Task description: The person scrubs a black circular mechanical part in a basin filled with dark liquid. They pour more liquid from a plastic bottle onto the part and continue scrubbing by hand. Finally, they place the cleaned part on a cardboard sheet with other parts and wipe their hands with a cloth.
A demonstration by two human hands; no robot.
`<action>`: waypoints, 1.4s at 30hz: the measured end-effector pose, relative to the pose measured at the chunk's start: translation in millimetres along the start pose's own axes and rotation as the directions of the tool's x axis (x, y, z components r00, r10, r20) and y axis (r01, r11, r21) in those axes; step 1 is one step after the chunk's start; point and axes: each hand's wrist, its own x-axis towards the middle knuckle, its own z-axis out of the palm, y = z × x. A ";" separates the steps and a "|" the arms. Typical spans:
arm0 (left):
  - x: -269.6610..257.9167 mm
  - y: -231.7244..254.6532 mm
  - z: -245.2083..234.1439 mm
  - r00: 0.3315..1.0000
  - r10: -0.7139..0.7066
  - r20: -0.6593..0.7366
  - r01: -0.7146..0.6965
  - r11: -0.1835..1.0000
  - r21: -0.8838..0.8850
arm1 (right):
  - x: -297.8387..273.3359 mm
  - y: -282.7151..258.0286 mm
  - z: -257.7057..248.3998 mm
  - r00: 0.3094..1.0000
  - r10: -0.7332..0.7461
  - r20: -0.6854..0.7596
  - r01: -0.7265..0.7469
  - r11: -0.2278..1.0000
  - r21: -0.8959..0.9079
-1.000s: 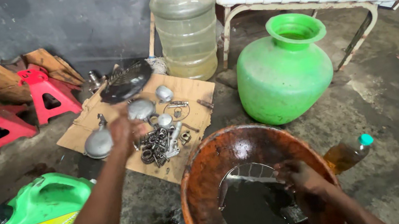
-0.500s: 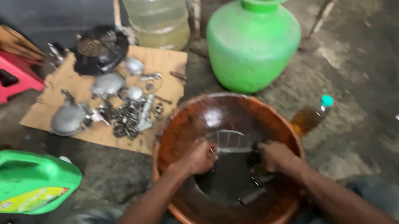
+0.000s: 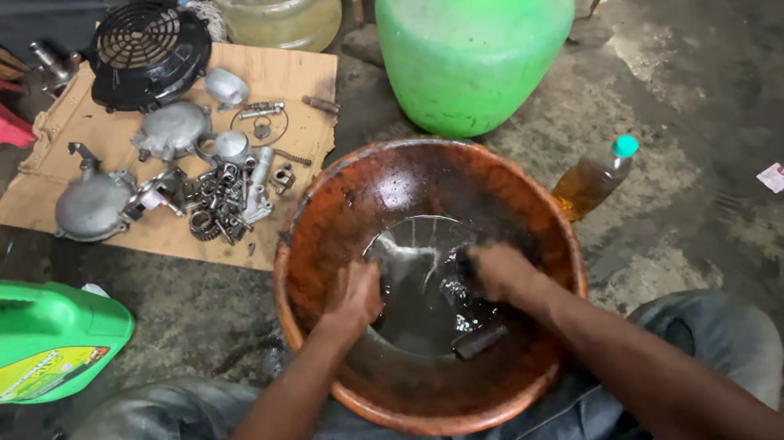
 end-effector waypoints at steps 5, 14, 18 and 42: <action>16.3 -16.7 10.7 0.968 -0.124 -0.216 0.008 0.882 -0.471 | 6.4 -6.1 6.2 0.996 -0.059 -0.063 0.056 0.998 -0.043; 9.9 2.5 -12.2 0.892 -0.266 0.364 0.415 0.167 -0.894 | -7.7 -53.4 -35.5 0.963 0.004 -0.268 0.121 0.886 0.448; 5.8 14.7 -3.0 0.888 -0.225 0.402 0.421 0.042 -0.906 | -12.4 -98.1 -47.7 0.917 -0.097 -0.388 0.362 0.612 0.703; -19.4 54.7 -48.0 0.978 0.112 0.178 -0.150 0.965 0.217 | -5.7 -42.0 -63.7 0.825 0.285 0.488 -0.147 0.942 -0.303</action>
